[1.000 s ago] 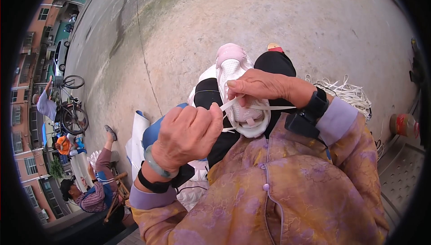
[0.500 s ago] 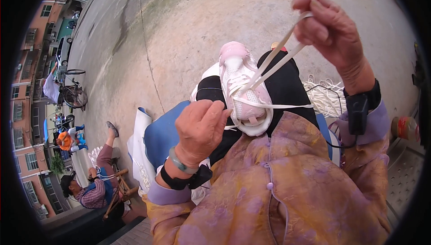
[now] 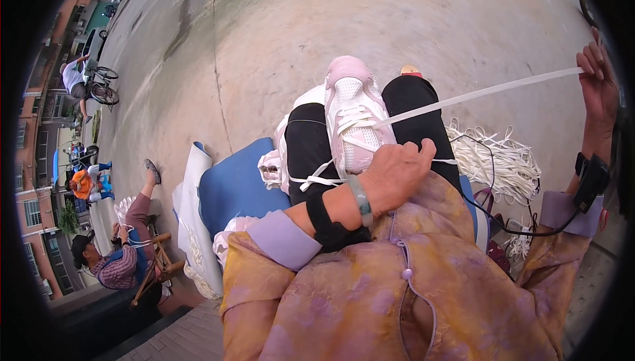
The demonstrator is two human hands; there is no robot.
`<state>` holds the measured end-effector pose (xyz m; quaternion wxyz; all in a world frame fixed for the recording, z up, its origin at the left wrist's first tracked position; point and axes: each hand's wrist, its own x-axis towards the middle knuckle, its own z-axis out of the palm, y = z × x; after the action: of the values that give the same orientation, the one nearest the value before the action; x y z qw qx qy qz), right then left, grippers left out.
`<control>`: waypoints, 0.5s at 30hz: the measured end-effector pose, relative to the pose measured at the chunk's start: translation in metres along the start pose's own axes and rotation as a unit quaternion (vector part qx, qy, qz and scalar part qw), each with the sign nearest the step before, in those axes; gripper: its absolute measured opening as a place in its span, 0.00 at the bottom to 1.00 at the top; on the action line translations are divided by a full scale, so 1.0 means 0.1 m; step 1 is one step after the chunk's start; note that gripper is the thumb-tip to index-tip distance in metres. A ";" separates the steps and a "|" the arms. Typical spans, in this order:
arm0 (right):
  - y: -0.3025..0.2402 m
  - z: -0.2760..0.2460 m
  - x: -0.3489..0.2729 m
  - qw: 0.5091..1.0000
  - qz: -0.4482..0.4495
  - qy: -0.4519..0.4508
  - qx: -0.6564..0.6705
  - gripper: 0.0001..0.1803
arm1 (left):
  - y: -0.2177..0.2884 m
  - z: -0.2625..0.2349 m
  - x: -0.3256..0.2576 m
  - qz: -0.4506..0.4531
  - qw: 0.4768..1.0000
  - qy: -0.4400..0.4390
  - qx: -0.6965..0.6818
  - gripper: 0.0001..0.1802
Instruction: Lacing a pair of pink and white sneakers.
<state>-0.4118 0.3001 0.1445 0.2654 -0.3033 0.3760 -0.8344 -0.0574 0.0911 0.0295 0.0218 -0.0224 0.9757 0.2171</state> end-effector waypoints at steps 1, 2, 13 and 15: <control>0.03 -0.05 0.01 1.000 0.003 -0.005 0.011 0.22 | -0.01 -0.02 -0.01 -0.011 1.000 -0.001 0.006 0.19; -0.03 -0.12 0.00 1.000 0.002 0.007 -0.010 0.22 | -0.01 -0.03 0.00 -0.006 1.000 -0.018 -0.003 0.20; 0.06 -0.47 -0.28 0.996 0.002 0.068 -0.051 0.24 | 0.01 -1.05 -0.11 -0.064 0.836 0.114 -0.533 0.12; 0.06 -0.55 -0.31 0.996 -0.003 0.078 -0.044 0.23 | 0.03 -1.57 -0.28 -0.136 0.782 0.188 -0.578 0.12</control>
<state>-0.4287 0.3434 0.1010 0.2193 -0.2494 0.4311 -0.8390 -0.0345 0.0282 0.1739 -0.1501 -0.2042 0.6385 0.7266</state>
